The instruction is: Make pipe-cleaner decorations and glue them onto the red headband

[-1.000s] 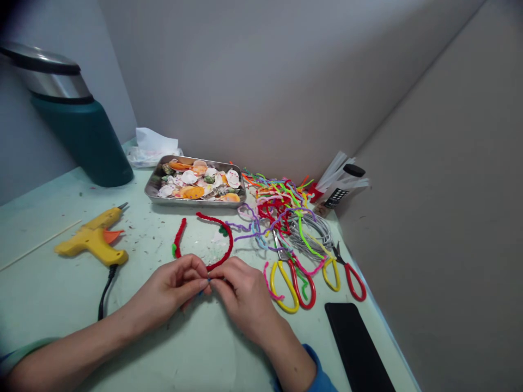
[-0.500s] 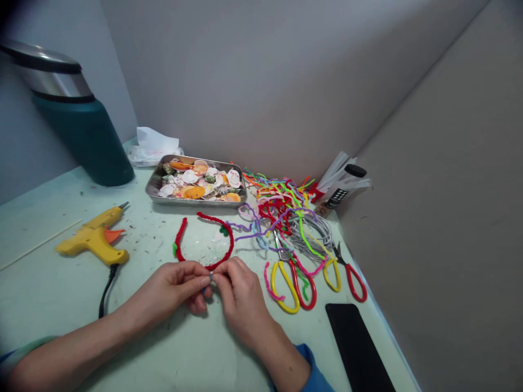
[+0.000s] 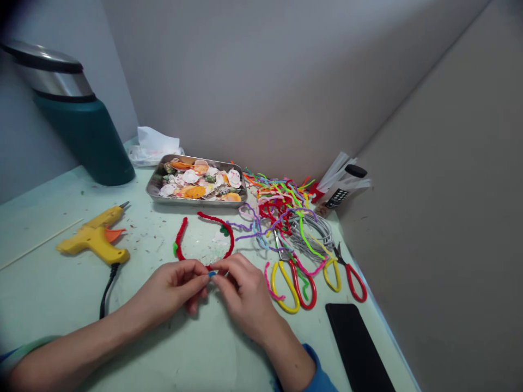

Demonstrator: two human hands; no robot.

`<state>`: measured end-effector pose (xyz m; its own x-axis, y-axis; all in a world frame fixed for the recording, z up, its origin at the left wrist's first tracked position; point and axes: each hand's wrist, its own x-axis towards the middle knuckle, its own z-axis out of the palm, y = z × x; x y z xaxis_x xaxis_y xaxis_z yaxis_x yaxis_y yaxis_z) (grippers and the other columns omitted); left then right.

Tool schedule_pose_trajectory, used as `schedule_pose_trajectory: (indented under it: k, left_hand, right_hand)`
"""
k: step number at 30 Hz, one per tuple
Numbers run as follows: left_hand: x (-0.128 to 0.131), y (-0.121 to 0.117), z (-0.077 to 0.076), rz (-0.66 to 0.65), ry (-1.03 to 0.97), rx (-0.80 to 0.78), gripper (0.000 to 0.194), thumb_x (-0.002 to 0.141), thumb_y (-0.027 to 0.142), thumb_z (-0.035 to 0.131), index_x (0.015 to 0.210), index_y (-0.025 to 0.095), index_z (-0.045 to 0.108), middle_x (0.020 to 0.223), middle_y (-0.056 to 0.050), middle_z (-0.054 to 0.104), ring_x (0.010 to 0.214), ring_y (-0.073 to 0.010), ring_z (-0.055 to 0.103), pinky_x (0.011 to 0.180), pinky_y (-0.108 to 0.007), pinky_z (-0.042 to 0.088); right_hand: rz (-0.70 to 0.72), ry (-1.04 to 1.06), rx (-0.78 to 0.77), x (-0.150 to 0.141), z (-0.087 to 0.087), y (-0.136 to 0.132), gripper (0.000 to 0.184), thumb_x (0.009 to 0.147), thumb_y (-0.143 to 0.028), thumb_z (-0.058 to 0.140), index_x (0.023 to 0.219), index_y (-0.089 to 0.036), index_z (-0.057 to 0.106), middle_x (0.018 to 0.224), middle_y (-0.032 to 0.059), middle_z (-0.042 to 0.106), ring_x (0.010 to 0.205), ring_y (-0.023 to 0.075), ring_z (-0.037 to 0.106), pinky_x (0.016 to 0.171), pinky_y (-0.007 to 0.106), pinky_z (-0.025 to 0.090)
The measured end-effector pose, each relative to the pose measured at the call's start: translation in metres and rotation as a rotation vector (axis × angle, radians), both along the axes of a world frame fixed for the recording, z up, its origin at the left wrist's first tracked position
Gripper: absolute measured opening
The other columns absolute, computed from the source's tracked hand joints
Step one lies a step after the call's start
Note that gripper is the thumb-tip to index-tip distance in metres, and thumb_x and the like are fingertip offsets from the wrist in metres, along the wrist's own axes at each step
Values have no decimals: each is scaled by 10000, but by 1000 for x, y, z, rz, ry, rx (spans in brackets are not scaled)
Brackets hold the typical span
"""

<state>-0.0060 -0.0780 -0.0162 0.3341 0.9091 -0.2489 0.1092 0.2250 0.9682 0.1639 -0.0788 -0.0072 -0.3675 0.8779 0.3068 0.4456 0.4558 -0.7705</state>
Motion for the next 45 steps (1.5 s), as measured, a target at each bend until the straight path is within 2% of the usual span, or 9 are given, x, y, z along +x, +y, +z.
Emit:
schedule_pose_trajectory:
  k: [3,10,16,21,29,32,36,39,45]
  left_hand:
    - [-2,-2,-2,-7,90,86,209,808,347,501,710,170,553,569,39,547,433,-88,496,449,-199,359]
    - [-4,-3,1,-17,281,219,226,812,338,485,696,184,602,518,31,548,474,-116,486,486,-210,336]
    - [-4,-4,8,7,375,319,201,790,297,505,650,192,604,490,31,552,473,-119,463,496,-219,308]
    - [-4,-5,10,13,322,276,203,789,306,505,646,190,591,500,28,566,448,-114,487,484,-218,338]
    - [0,3,11,20,-64,-121,258,719,391,609,654,144,573,535,12,596,408,-100,524,470,-227,403]
    - [1,3,13,39,-124,-197,267,700,395,642,667,135,589,552,0,620,418,-100,534,475,-226,401]
    - [0,1,13,60,-157,-242,269,703,396,652,681,131,615,575,-10,639,436,-98,546,497,-223,398]
    - [0,1,13,71,-192,-240,270,695,393,667,693,127,621,594,-13,641,441,-95,541,506,-228,408]
    - [-1,3,13,80,-208,-198,260,706,387,652,690,135,595,609,-3,620,433,-88,510,498,-238,427]
  right_hand:
    - [55,-128,55,1,0,-1,150,881,-176,478,945,-192,613,855,51,596,781,156,559,682,274,426]
    - [10,-338,146,-2,-2,-2,100,855,-158,472,841,-175,570,797,52,589,702,155,542,611,263,394]
    - [-12,-350,116,-3,0,-3,97,843,-148,472,804,-180,555,784,38,583,687,149,537,601,258,377]
    - [-33,-186,22,-3,0,-4,101,847,-156,488,792,-184,568,764,23,579,695,140,529,620,253,383]
    - [-112,275,-341,-9,-6,-2,94,812,-240,574,758,-169,602,674,-6,575,600,107,497,554,223,389]
    - [-98,474,-492,-11,-10,-1,128,770,-288,633,740,-166,608,593,-30,553,515,84,449,497,206,366]
    - [-112,611,-562,-13,-14,0,142,739,-302,673,741,-166,634,568,-37,548,493,76,429,487,204,356]
    - [-136,582,-521,-14,-14,0,120,747,-290,666,753,-170,662,613,-18,569,519,86,447,495,214,373]
    - [-95,307,-154,-8,-7,0,137,830,-230,584,870,-224,715,810,40,633,735,150,570,652,275,460]
